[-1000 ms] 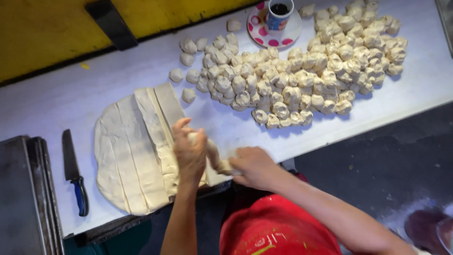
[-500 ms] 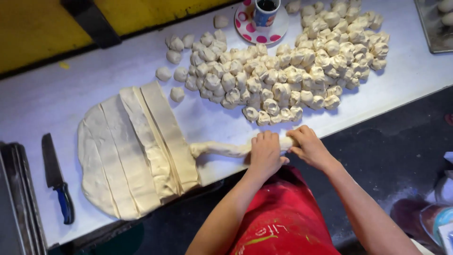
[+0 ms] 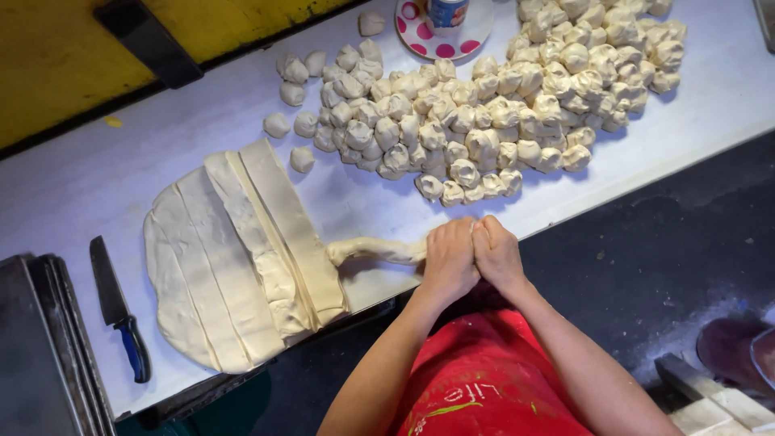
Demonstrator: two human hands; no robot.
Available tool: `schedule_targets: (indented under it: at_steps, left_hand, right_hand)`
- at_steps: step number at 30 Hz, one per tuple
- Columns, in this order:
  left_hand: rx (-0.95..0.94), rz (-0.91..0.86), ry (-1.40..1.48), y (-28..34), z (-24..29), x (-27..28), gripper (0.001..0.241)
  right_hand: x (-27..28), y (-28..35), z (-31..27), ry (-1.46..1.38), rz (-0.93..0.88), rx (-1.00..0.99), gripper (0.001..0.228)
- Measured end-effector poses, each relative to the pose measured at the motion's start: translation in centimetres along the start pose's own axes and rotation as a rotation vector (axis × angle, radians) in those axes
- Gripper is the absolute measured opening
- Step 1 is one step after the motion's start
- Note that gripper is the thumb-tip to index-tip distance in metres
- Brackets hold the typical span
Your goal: The person rolls strips of dough into small balls and places them on a white countertop. They use a knife to cut the dough into strips and then roll each strip by hand into a ball, adding it to a growing pile of finished dough balls.
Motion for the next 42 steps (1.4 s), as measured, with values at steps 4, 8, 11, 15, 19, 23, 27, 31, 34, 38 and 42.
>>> schedule_targets:
  at_steps: [4,8,11,15,19,23,27,31,34,38,42]
  left_hand:
    - [0.037,-0.044,0.052,-1.9,-2.5,-6.0,0.015]
    - [0.185,-0.419,-0.135,-2.8,-5.0,-10.8,0.038]
    - [0.359,-0.586,-0.170,-5.0,-5.0,-7.5,0.043]
    - [0.159,-0.416,-0.072,-2.4,-0.9,-3.5,0.109]
    - [0.115,-0.235,-0.332,0.5,-5.4,-2.5,0.065]
    - [0.082,-0.129,-0.056,0.4,-5.0,0.7,0.025]
    - [0.058,0.028,0.144,2.7,-3.7,4.3,0.059]
    - [-0.008,0.131,0.056,1.5,-4.0,-0.2,0.027]
    - [0.207,-0.212,-0.025,-0.6,-6.2,-5.3,0.031]
    - [0.276,-0.415,-0.218,-4.8,-9.7,-5.0,0.023]
    - [0.349,-0.524,-0.029,-1.4,-2.0,1.9,0.087]
  right_hand:
    - [3.0,-1.5,-0.4,0.199,-0.080,-0.107,0.039]
    - [3.9,3.7,-3.7,0.154,-0.345,-0.130,0.033]
    - [4.6,13.2,-17.5,0.054,-0.743,0.340,0.021]
    - [12.4,13.7,-24.2,-0.157,-0.160,0.870,0.007]
    - [10.6,2.8,-11.9,0.079,0.211,0.787,0.044]
    - [1.2,-0.8,-5.6,0.057,-0.054,0.316,0.029]
    - [-3.5,2.0,-3.8,-0.052,-0.122,0.064,0.030]
    - [-2.7,0.2,-2.5,0.140,-0.141,0.028,0.037]
    - [0.9,0.1,-2.7,0.247,-0.159,-0.034,0.038]
    - [-0.8,12.4,-16.7,-0.012,-0.770,0.303,0.027]
    - [3.0,13.1,-20.9,-0.112,-0.604,0.686,0.015]
Point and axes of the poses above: each hand's wrist, its own y-axis away from the middle knuckle, its own x-axis out of the back of the hand, z = x × y, the point moved 9 cm from there along -y, towards the middle knuckle
